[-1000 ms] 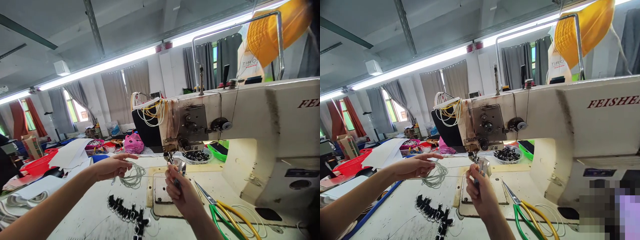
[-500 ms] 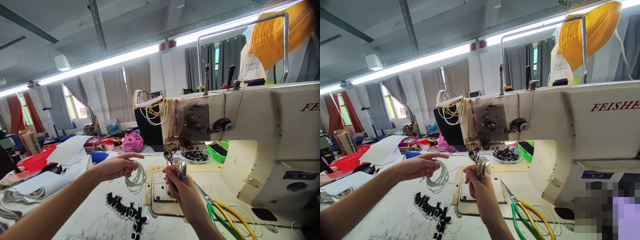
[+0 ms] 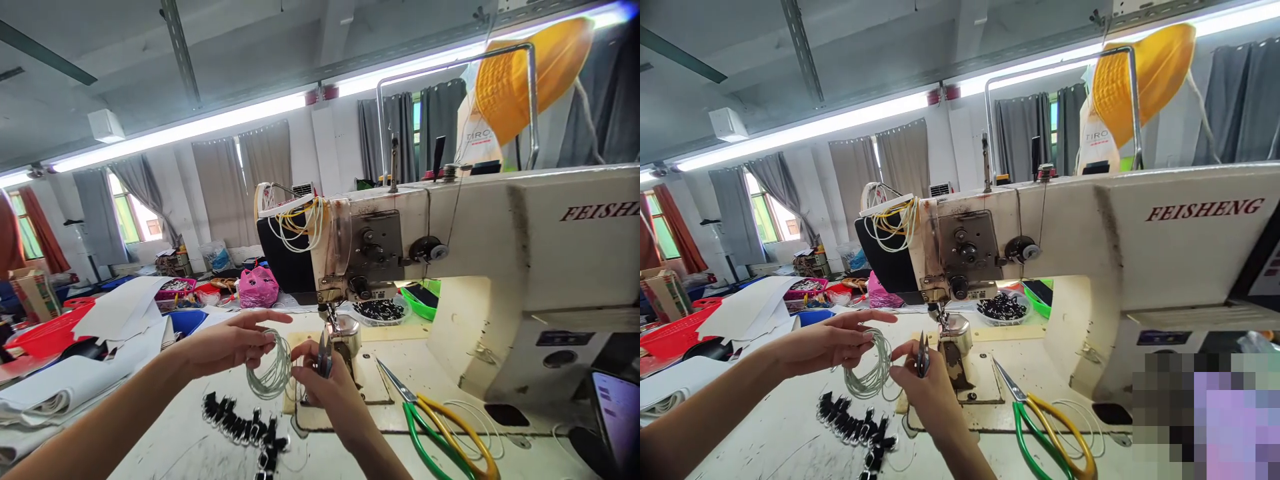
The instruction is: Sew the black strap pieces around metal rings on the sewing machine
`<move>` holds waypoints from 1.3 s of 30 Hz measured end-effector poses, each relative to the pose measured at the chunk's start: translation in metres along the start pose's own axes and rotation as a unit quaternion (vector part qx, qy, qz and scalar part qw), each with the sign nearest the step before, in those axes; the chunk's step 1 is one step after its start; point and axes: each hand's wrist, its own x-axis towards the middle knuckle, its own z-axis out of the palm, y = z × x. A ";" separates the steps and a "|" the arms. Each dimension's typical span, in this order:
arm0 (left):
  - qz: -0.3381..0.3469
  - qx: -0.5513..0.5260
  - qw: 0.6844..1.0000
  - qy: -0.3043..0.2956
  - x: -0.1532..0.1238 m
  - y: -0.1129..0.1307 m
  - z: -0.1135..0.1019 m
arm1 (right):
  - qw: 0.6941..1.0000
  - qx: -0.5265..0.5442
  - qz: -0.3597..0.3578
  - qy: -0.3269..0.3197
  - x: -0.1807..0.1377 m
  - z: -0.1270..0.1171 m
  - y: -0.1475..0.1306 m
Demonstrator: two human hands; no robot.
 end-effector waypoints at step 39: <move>-0.017 -0.061 0.998 0.031 0.038 -0.047 0.030 | 0.993 -0.081 -0.008 -0.082 0.011 -0.017 -0.031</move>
